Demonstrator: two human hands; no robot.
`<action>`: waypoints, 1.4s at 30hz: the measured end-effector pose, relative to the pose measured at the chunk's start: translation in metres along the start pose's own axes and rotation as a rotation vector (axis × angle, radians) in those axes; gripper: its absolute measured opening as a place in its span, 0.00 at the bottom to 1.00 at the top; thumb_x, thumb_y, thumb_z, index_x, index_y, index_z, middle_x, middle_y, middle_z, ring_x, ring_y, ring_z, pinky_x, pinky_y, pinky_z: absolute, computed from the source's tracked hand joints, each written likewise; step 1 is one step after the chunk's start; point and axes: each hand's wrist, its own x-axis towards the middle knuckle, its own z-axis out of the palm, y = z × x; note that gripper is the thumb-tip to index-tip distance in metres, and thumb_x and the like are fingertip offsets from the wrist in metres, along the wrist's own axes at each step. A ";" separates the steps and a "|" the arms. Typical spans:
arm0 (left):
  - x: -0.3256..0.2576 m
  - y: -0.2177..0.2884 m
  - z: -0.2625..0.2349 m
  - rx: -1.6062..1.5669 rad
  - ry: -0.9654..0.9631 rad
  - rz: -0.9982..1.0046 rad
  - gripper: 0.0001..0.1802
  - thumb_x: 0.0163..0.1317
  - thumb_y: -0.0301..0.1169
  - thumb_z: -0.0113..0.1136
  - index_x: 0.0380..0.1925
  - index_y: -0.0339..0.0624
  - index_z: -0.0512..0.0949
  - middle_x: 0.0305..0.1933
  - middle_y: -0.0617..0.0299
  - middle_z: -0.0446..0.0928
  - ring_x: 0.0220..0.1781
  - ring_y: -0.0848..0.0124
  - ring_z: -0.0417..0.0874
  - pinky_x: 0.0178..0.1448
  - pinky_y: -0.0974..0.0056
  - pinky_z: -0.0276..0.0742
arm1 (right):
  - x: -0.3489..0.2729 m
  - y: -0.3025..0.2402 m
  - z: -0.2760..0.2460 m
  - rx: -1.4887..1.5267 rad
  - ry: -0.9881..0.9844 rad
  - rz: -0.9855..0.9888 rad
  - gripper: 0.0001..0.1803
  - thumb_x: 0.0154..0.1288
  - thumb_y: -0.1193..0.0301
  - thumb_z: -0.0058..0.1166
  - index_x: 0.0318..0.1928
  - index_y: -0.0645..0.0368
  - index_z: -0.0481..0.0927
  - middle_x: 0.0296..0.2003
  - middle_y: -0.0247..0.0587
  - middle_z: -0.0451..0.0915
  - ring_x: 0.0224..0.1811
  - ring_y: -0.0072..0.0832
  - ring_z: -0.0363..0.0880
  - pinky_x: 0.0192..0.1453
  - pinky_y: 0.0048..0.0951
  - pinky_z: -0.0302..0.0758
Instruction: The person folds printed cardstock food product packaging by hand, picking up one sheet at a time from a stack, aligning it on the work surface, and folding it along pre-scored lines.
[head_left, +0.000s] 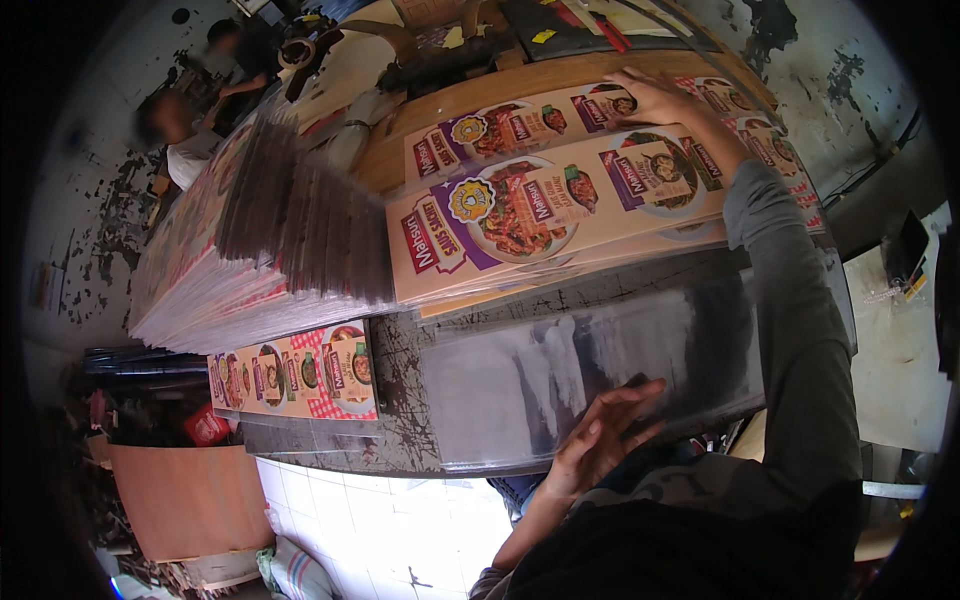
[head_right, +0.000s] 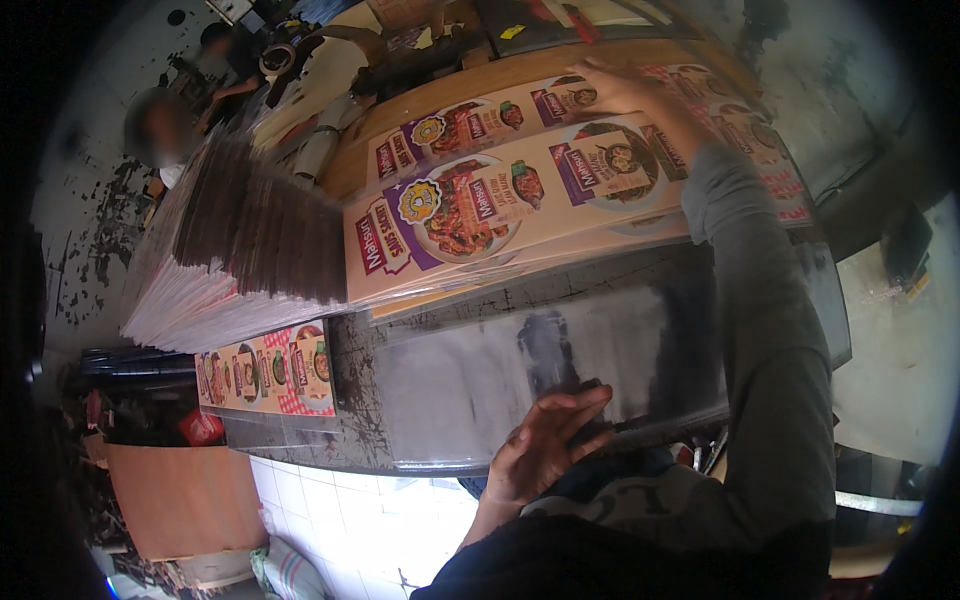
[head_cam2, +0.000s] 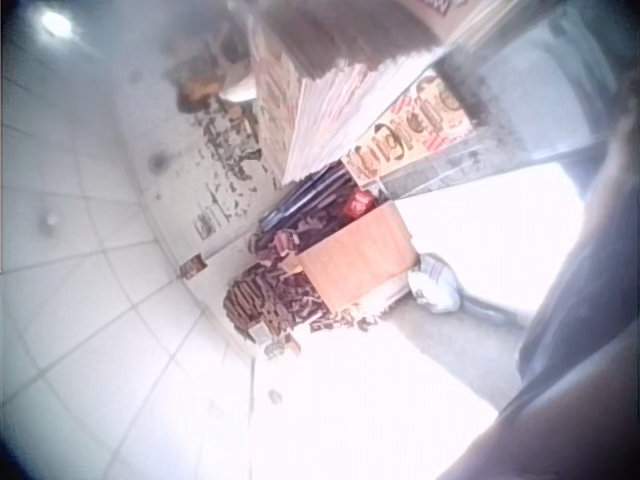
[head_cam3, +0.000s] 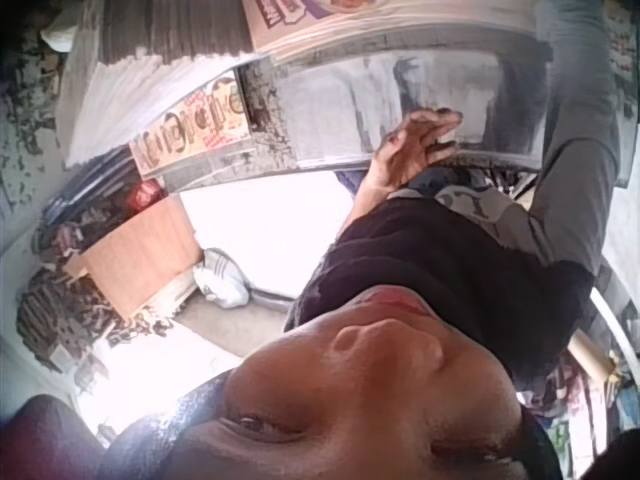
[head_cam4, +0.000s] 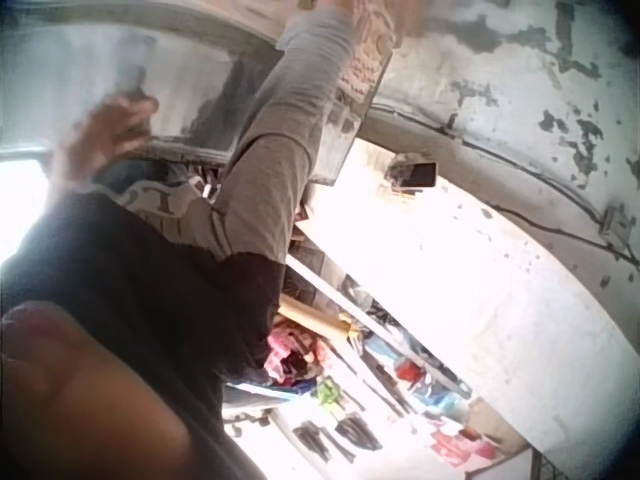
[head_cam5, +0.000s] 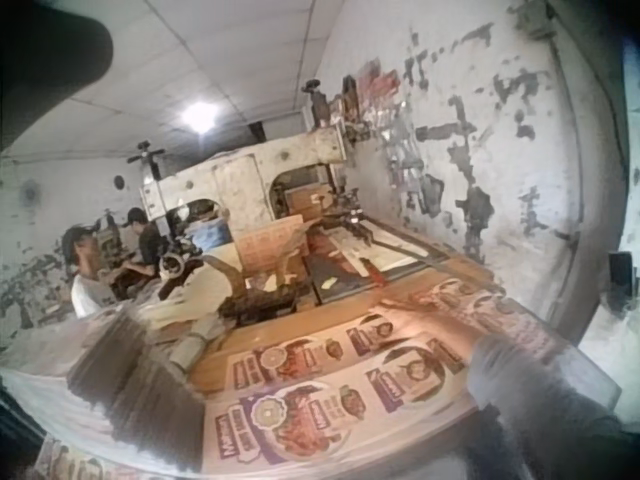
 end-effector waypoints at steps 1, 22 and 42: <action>0.000 0.000 0.001 -0.014 0.017 0.002 0.29 0.57 0.52 0.53 0.53 0.48 0.65 0.66 0.49 0.54 0.72 0.59 0.47 0.68 0.46 0.47 | 0.001 -0.001 0.001 -0.081 0.060 -0.004 0.57 0.38 0.35 0.58 0.66 0.47 0.51 0.63 0.44 0.56 0.67 0.42 0.51 0.66 0.55 0.52; -0.025 0.049 0.019 1.384 -0.052 0.238 0.20 0.61 0.33 0.51 0.53 0.39 0.66 0.63 0.47 0.58 0.66 0.51 0.60 0.66 0.53 0.60 | -0.163 -0.016 -0.121 -0.386 0.735 -0.228 0.18 0.54 0.61 0.57 0.39 0.58 0.70 0.37 0.39 0.74 0.39 0.35 0.76 0.38 0.33 0.74; -0.015 0.093 -0.035 2.477 0.358 0.679 0.20 0.48 0.28 0.60 0.45 0.45 0.75 0.38 0.61 0.71 0.42 0.64 0.71 0.52 0.57 0.60 | -0.213 -0.141 -0.112 0.178 0.522 -0.568 0.15 0.48 0.69 0.56 0.39 0.56 0.73 0.28 0.41 0.77 0.28 0.39 0.78 0.31 0.39 0.74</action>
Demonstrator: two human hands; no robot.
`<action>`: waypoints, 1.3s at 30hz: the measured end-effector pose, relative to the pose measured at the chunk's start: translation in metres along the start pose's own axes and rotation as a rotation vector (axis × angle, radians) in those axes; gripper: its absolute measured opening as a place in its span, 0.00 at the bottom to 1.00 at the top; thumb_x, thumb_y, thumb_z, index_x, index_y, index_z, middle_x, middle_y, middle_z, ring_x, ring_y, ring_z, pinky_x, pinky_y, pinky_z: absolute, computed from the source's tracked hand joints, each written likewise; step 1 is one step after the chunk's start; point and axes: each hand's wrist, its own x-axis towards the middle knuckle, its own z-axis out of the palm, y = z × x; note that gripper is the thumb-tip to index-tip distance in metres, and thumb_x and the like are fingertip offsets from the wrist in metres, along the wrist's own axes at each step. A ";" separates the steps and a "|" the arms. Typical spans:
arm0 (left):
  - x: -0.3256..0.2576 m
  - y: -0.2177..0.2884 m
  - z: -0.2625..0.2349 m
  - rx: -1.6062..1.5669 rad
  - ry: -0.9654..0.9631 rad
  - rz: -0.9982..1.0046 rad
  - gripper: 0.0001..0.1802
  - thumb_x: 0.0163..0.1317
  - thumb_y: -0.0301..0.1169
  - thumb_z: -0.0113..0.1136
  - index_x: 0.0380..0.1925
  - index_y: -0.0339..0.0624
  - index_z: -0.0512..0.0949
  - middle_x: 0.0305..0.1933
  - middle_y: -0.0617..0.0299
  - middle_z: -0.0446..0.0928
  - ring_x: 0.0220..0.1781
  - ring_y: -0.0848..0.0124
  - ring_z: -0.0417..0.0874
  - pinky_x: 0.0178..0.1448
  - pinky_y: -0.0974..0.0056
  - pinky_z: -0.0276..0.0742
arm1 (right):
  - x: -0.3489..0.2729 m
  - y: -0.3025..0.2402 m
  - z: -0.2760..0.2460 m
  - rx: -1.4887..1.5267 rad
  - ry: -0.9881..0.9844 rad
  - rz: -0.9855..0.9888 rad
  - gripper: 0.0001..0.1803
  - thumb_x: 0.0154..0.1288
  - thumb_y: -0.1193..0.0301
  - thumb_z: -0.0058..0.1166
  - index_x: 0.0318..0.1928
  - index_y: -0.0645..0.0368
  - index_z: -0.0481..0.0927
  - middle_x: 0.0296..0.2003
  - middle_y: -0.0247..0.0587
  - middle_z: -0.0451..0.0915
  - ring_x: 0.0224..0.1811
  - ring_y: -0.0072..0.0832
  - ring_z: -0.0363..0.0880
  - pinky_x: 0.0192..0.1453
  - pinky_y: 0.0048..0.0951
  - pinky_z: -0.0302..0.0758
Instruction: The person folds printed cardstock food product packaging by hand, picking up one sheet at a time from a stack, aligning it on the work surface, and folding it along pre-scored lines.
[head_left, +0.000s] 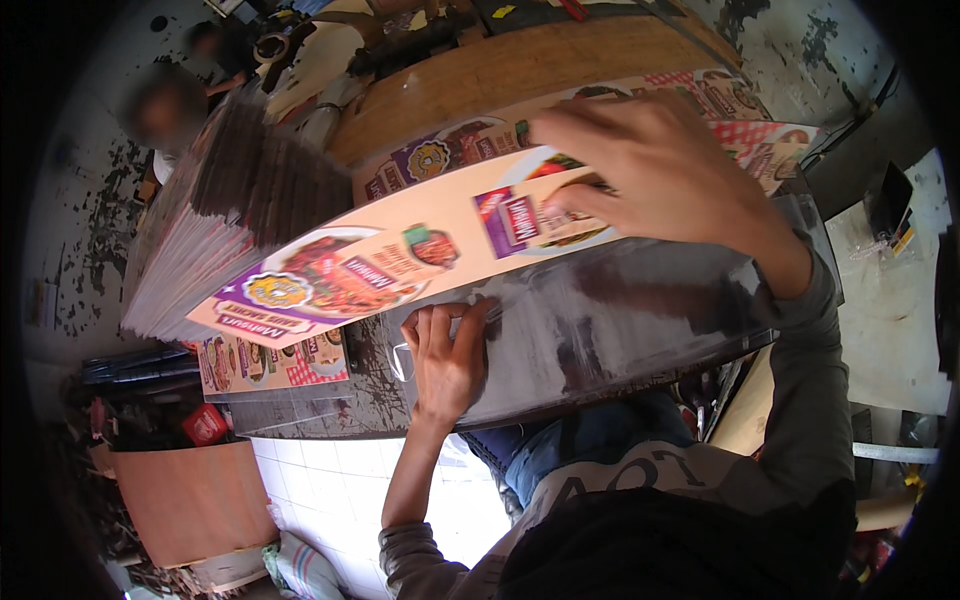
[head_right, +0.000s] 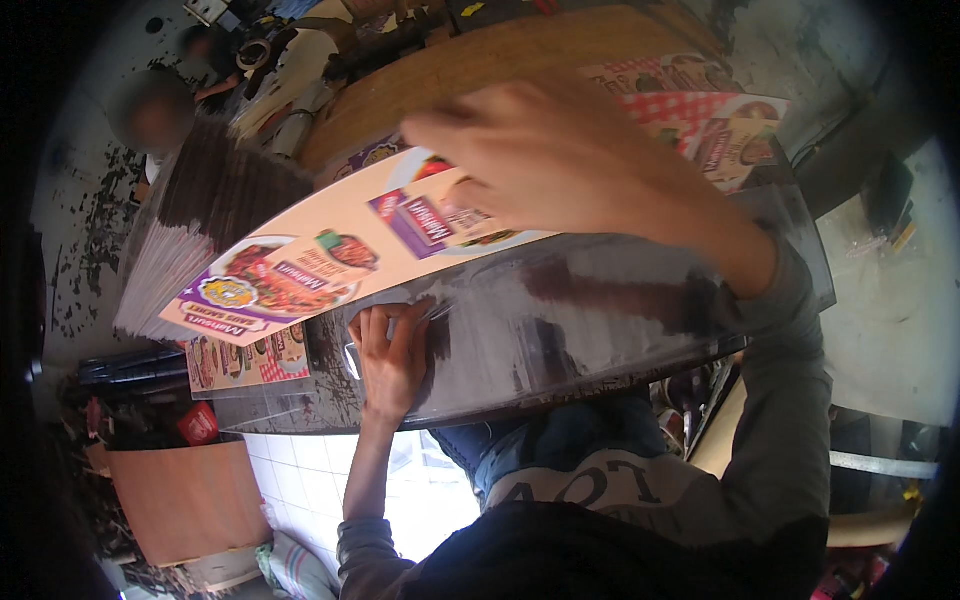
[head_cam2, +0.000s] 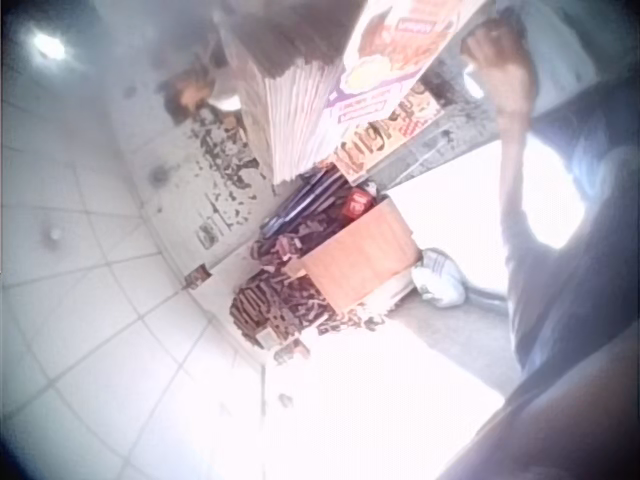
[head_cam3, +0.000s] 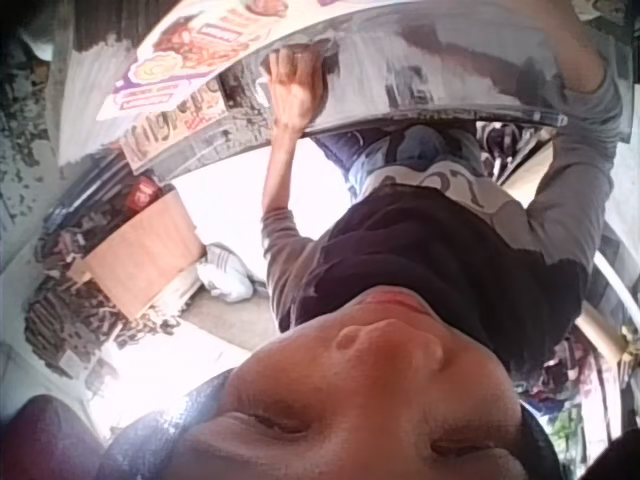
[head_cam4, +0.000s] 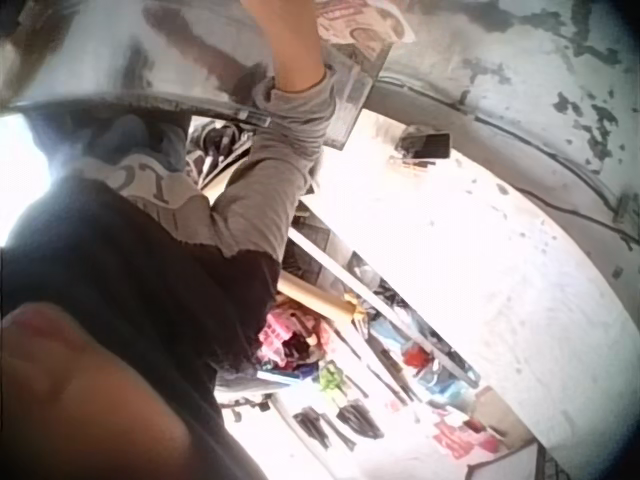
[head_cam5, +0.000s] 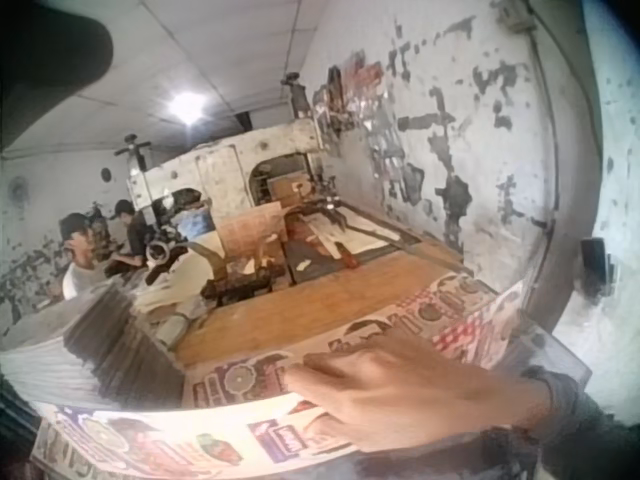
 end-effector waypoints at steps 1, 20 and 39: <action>-0.002 -0.001 0.000 0.001 0.020 0.034 0.19 0.46 0.26 0.60 0.42 0.47 0.76 0.37 0.63 0.71 0.42 0.65 0.71 0.53 0.56 0.59 | 0.006 -0.005 0.005 0.027 0.036 -0.019 0.15 0.48 0.69 0.56 0.39 0.57 0.73 0.28 0.42 0.77 0.29 0.38 0.79 0.31 0.38 0.74; -0.006 0.006 -0.001 -0.114 0.351 0.101 0.12 0.51 0.22 0.59 0.32 0.44 0.65 0.29 0.67 0.75 0.30 0.68 0.75 0.45 0.58 0.62 | 0.019 -0.019 0.045 0.341 -0.205 0.076 0.14 0.50 0.70 0.59 0.32 0.64 0.68 0.23 0.46 0.75 0.22 0.41 0.76 0.27 0.37 0.70; -0.023 -0.064 -0.052 -0.371 -0.124 -0.442 0.10 0.55 0.23 0.56 0.36 0.36 0.69 0.32 0.57 0.73 0.33 0.67 0.74 0.39 0.66 0.69 | -0.079 0.074 0.000 0.286 -0.391 0.334 0.22 0.40 0.68 0.65 0.36 0.65 0.71 0.27 0.51 0.74 0.29 0.46 0.71 0.36 0.33 0.68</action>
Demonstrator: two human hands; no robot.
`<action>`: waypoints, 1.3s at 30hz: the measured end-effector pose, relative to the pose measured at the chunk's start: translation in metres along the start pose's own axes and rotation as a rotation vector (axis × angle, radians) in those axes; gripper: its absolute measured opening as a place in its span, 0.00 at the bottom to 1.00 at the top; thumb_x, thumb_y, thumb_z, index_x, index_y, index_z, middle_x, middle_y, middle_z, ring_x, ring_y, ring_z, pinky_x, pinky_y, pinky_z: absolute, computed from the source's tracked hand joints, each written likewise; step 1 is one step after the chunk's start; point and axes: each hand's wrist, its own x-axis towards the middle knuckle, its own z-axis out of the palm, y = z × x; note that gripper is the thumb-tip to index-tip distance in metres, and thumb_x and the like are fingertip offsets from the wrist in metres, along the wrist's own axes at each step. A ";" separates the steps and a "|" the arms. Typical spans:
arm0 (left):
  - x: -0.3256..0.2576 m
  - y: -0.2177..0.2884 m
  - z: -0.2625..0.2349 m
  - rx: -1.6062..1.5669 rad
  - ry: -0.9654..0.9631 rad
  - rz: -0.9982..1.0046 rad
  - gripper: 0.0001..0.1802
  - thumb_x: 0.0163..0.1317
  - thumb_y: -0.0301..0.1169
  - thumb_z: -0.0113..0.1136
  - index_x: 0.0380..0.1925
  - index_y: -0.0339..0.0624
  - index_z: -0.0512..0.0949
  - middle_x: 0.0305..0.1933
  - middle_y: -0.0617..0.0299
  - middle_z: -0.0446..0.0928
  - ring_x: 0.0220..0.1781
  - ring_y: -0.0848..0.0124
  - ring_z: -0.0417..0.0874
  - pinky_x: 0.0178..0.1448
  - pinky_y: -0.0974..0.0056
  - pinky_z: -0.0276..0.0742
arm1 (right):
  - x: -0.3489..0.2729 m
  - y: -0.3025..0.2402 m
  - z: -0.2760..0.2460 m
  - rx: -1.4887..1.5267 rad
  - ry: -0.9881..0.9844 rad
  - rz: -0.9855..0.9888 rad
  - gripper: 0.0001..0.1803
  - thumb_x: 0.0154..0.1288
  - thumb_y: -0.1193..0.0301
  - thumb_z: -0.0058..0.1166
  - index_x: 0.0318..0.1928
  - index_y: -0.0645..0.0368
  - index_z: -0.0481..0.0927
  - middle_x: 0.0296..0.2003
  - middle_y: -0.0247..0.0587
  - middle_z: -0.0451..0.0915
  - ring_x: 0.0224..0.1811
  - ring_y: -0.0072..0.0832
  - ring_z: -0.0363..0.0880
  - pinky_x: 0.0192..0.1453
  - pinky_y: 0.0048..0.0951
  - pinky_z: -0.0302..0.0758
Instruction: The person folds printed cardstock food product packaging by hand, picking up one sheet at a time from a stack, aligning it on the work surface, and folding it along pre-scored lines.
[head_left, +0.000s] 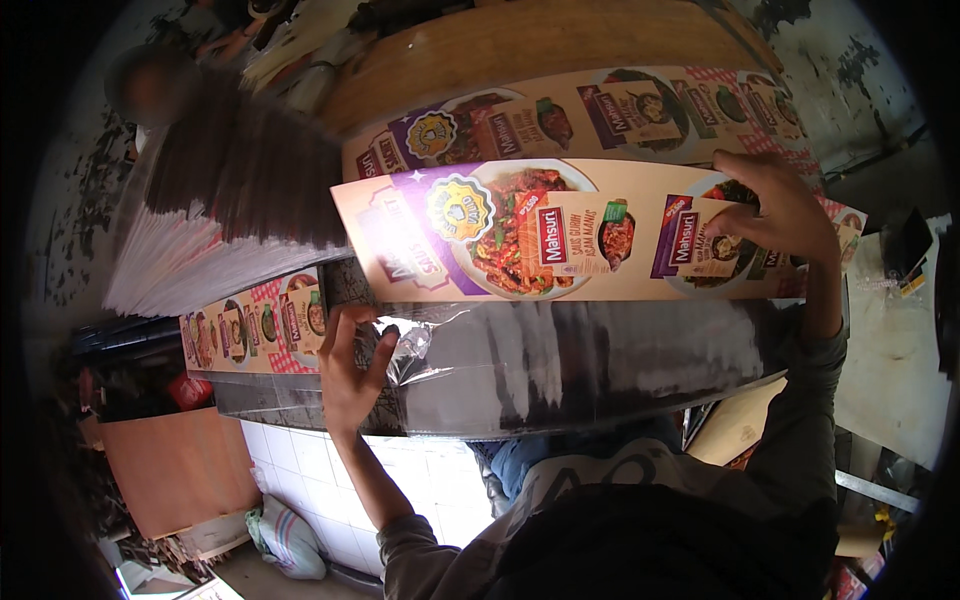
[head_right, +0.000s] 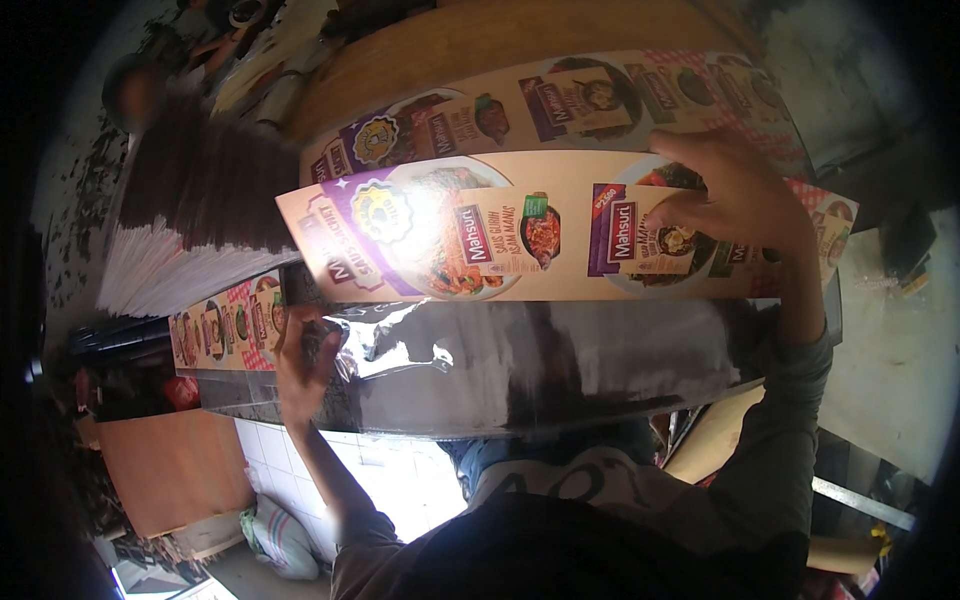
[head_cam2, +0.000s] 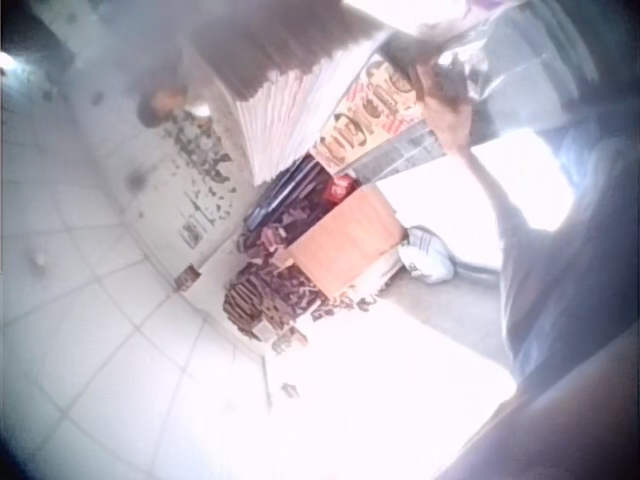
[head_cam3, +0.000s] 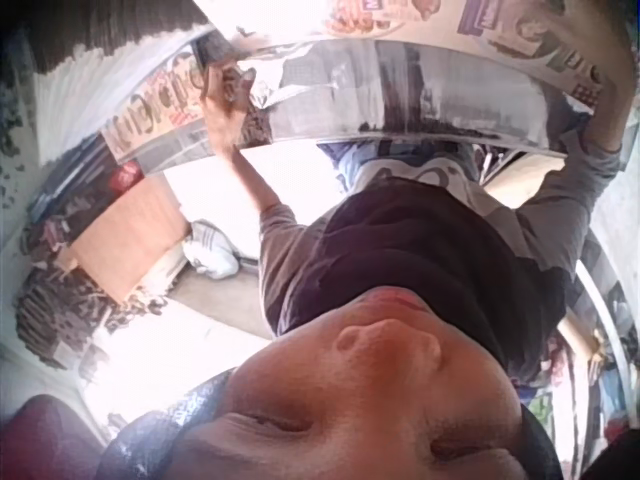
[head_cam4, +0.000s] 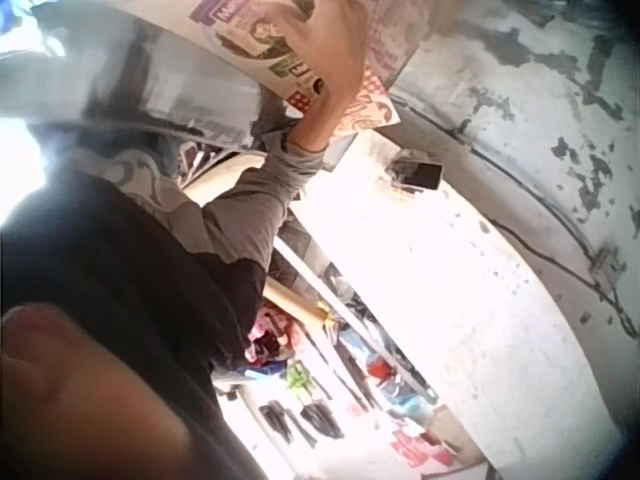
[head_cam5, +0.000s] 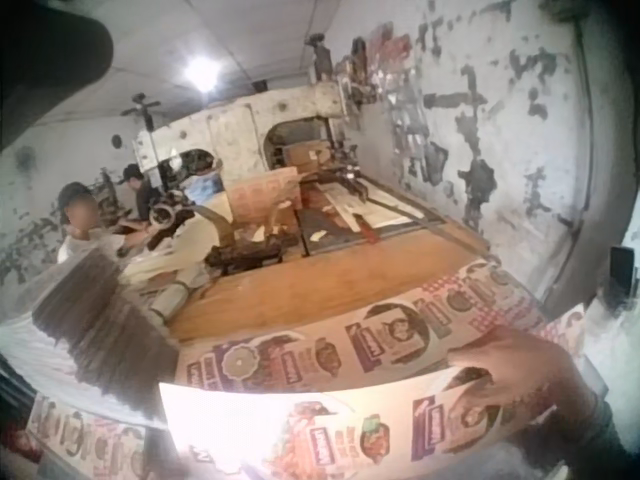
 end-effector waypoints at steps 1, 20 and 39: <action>-0.002 -0.004 0.005 -0.003 -0.005 0.000 0.10 0.55 0.23 0.56 0.36 0.36 0.69 0.32 0.57 0.73 0.33 0.67 0.74 0.39 0.66 0.69 | 0.000 0.000 0.000 0.056 0.010 0.005 0.21 0.41 0.67 0.65 0.35 0.64 0.71 0.26 0.50 0.74 0.29 0.47 0.71 0.34 0.34 0.67; 0.004 -0.009 0.029 -0.637 0.069 -0.309 0.12 0.66 0.24 0.38 0.50 0.35 0.59 0.28 0.53 0.79 0.28 0.72 0.81 0.34 0.72 0.77 | 0.003 -0.001 0.006 0.118 0.088 0.037 0.20 0.42 0.65 0.66 0.30 0.65 0.71 0.24 0.49 0.75 0.26 0.45 0.71 0.32 0.30 0.67; 0.001 -0.018 0.032 -0.610 0.127 -0.262 0.12 0.66 0.24 0.40 0.49 0.34 0.61 0.29 0.58 0.78 0.28 0.83 0.73 0.31 0.78 0.67 | 0.009 0.000 0.027 -0.027 -0.128 -0.079 0.22 0.46 0.56 0.63 0.25 0.63 0.70 0.23 0.48 0.75 0.28 0.50 0.74 0.29 0.39 0.68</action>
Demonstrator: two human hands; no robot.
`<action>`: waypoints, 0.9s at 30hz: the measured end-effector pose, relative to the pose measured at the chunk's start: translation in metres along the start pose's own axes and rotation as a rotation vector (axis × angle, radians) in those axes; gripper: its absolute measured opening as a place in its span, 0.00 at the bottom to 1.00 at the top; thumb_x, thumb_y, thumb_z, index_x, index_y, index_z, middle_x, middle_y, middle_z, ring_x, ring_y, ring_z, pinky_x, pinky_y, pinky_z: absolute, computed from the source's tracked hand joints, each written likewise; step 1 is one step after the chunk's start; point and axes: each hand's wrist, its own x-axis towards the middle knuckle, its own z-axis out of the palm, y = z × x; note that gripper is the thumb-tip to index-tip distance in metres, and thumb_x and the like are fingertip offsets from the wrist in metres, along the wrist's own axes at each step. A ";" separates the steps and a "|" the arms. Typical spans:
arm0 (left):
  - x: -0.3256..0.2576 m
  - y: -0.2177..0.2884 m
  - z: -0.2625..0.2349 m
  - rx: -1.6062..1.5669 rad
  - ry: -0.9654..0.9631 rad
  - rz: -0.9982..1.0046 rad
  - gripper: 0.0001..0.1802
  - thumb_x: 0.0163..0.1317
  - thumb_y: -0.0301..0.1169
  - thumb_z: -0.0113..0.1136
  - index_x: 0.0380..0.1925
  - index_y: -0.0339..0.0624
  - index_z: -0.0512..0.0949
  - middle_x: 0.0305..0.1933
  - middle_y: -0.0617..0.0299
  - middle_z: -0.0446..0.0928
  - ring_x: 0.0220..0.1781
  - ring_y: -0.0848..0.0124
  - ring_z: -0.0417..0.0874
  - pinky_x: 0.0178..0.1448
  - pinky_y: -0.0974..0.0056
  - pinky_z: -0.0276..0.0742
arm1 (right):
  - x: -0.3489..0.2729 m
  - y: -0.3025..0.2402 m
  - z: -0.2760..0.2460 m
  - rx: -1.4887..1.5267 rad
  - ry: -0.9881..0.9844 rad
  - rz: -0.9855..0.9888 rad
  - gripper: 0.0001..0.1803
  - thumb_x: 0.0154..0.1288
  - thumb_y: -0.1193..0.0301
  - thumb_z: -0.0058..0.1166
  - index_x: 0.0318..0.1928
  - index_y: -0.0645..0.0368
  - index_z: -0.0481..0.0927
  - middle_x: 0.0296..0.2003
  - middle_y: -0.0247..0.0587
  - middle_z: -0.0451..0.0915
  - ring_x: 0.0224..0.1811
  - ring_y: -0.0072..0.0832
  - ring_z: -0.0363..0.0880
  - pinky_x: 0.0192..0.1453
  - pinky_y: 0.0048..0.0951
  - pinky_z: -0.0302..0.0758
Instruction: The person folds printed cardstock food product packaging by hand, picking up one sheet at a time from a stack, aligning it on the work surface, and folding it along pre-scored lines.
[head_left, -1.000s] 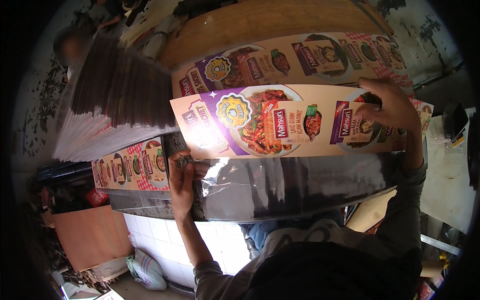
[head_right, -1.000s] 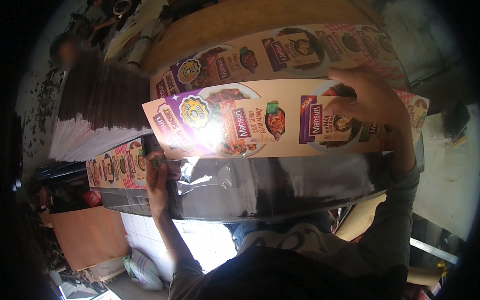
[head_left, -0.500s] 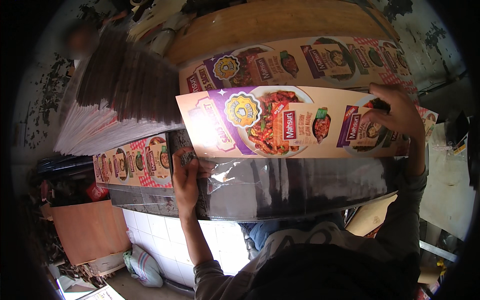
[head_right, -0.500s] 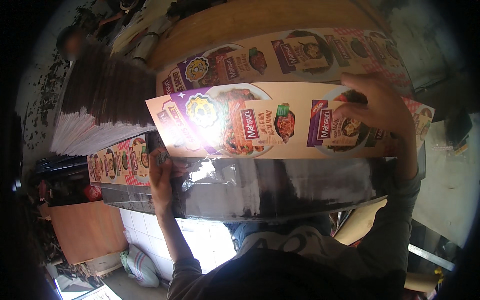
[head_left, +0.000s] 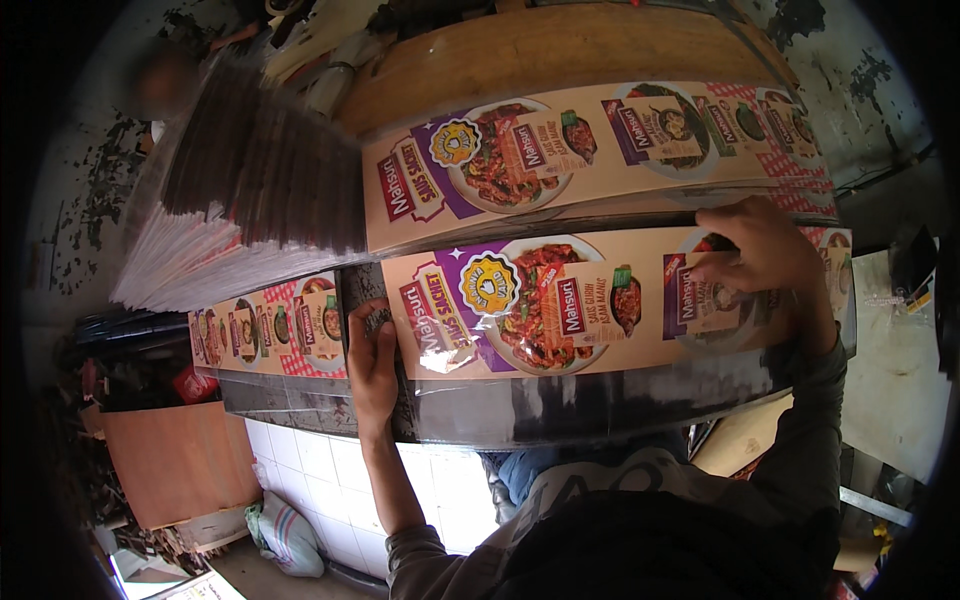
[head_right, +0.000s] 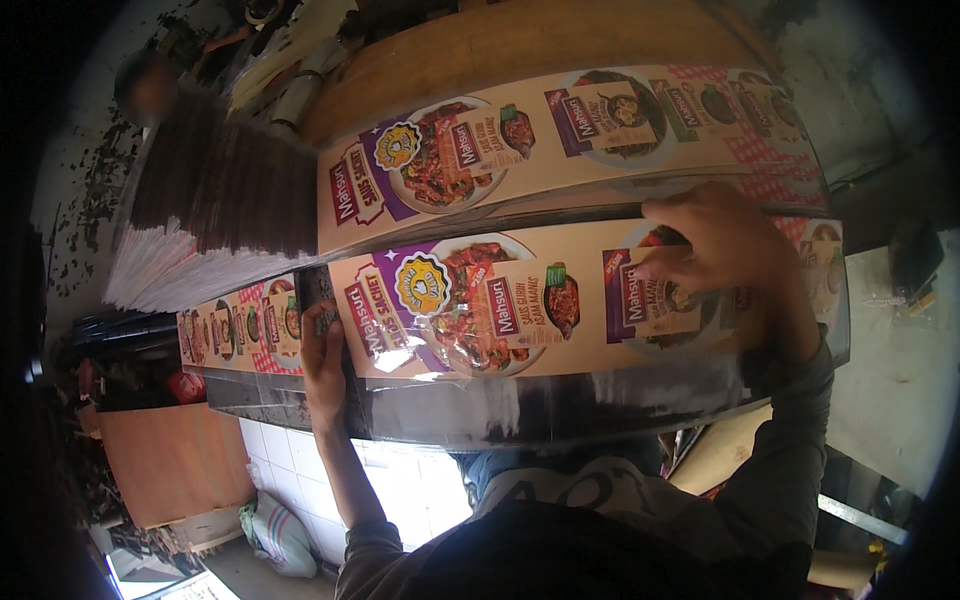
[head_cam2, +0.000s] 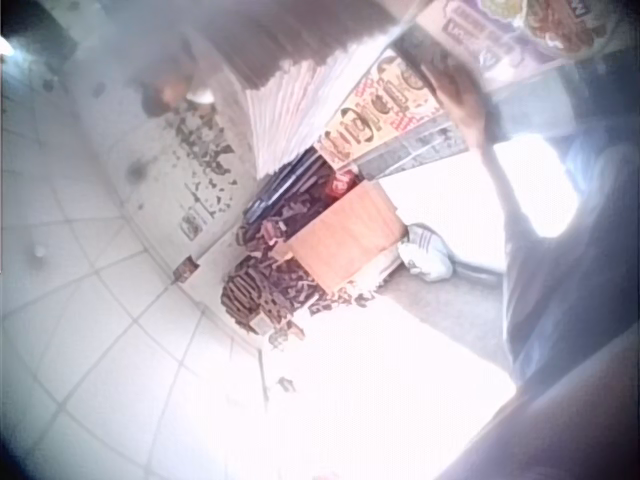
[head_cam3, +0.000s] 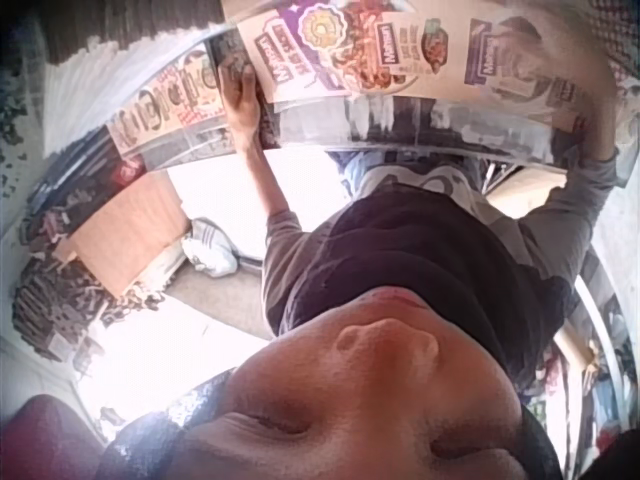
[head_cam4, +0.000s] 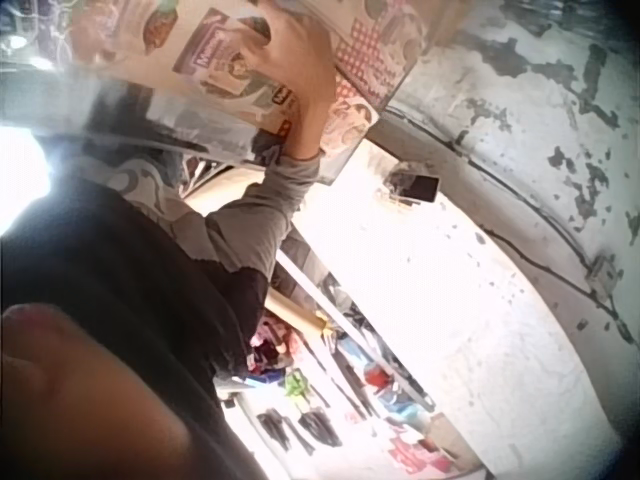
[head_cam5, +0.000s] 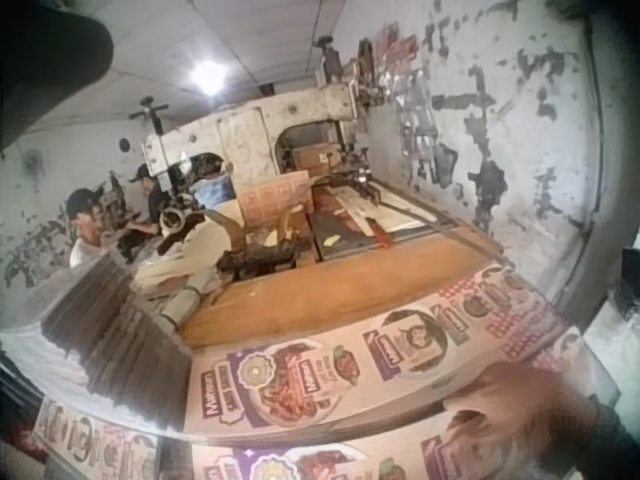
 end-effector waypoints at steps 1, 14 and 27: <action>0.000 0.002 0.003 -0.041 0.001 -0.009 0.12 0.66 0.24 0.40 0.49 0.34 0.61 0.30 0.58 0.78 0.29 0.83 0.73 0.31 0.78 0.66 | 0.000 0.000 0.003 -0.016 -0.063 0.020 0.22 0.48 0.56 0.62 0.26 0.62 0.71 0.22 0.48 0.75 0.28 0.50 0.75 0.30 0.40 0.68; -0.017 0.009 -0.009 0.178 0.133 -0.073 0.14 0.64 0.24 0.45 0.50 0.37 0.63 0.26 0.59 0.77 0.27 0.82 0.72 0.29 0.77 0.66 | -0.042 -0.026 0.009 -0.078 0.186 0.062 0.34 0.46 0.58 0.63 0.51 0.62 0.67 0.53 0.50 0.65 0.56 0.47 0.64 0.57 0.42 0.63; 0.002 0.038 0.044 1.021 -0.388 0.562 0.40 0.52 0.61 0.49 0.60 0.48 0.62 0.67 0.44 0.50 0.69 0.50 0.52 0.69 0.43 0.39 | -0.090 -0.024 0.055 -0.236 0.316 0.512 0.53 0.32 0.55 0.68 0.61 0.58 0.58 0.61 0.48 0.55 0.63 0.49 0.54 0.66 0.54 0.48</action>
